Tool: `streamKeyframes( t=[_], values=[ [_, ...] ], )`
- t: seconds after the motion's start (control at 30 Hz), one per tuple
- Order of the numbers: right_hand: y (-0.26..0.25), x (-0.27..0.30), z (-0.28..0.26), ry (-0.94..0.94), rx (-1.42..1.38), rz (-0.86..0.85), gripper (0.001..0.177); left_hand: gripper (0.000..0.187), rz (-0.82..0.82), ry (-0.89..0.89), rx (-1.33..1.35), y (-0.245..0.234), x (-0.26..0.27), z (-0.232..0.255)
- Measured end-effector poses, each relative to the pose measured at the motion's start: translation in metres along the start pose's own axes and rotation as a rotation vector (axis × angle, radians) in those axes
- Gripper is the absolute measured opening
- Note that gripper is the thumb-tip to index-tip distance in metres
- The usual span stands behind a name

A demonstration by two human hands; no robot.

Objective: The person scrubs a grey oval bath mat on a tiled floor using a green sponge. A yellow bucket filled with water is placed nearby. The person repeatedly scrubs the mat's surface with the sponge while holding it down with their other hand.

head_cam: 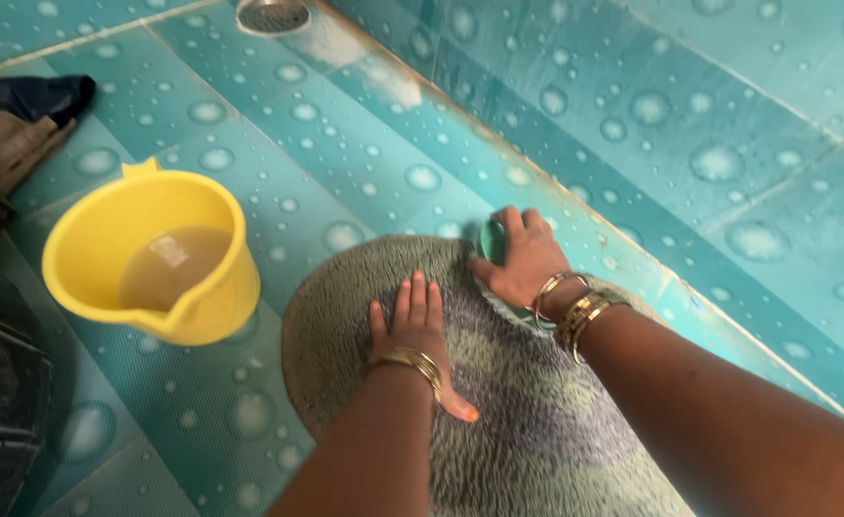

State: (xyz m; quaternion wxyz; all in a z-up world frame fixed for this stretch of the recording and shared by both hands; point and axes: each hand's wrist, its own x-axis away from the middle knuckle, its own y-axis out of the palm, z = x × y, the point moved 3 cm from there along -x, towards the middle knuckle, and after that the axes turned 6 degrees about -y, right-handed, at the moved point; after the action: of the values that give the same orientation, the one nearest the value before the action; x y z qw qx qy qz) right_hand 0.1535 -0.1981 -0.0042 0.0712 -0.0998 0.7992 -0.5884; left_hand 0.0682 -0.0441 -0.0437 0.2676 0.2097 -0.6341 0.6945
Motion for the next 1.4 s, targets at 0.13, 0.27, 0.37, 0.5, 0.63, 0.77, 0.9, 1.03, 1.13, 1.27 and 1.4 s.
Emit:
streamKeyframes(
  t=[0.13,0.27,0.37,0.5,0.63,0.77,0.9,1.03,1.13,1.27,1.4],
  values=[
    [-0.005,0.013,-0.024,-0.007,-0.029,-0.07,0.072,0.18,0.063,0.121,-0.014,0.005,-0.005,-0.017],
    [-0.004,0.026,-0.061,0.114,-0.106,-0.263,0.068,0.184,0.132,-0.091,0.192,0.011,0.003,-0.024],
    [0.006,0.051,-0.092,-0.043,-0.069,-0.24,0.07,0.181,0.05,-0.234,0.179,0.012,0.02,-0.034],
    [0.016,0.067,-0.098,-0.211,0.038,-0.139,0.072,0.178,0.065,-0.125,0.114,0.009,0.02,-0.039],
    [0.013,0.085,-0.062,-0.263,-0.022,0.012,0.065,0.181,0.001,-0.028,0.022,0.016,0.018,-0.052],
    [-0.019,0.072,0.003,0.151,0.436,-0.173,0.071,0.18,-0.057,-0.038,0.0,0.012,0.011,-0.051],
    [-0.035,0.063,-0.008,0.054,0.39,0.001,0.062,0.178,-0.12,-0.024,-0.084,0.017,0.003,-0.055],
    [0.007,0.081,-0.089,-0.034,-0.058,-0.018,0.061,0.179,-0.028,0.018,0.046,0.023,0.002,-0.062],
    [0.02,0.111,-0.113,-0.224,-0.044,-0.084,0.07,0.179,0.034,0.068,0.147,0.024,0.005,-0.07],
    [0.001,0.102,-0.061,-0.056,0.0,0.084,0.067,0.179,0.004,0.078,0.141,0.025,0.006,-0.07],
    [-0.025,0.076,-0.028,0.144,0.38,-0.083,0.066,0.181,-0.035,0.011,0.084,0.018,0.005,-0.061]
  ],
)
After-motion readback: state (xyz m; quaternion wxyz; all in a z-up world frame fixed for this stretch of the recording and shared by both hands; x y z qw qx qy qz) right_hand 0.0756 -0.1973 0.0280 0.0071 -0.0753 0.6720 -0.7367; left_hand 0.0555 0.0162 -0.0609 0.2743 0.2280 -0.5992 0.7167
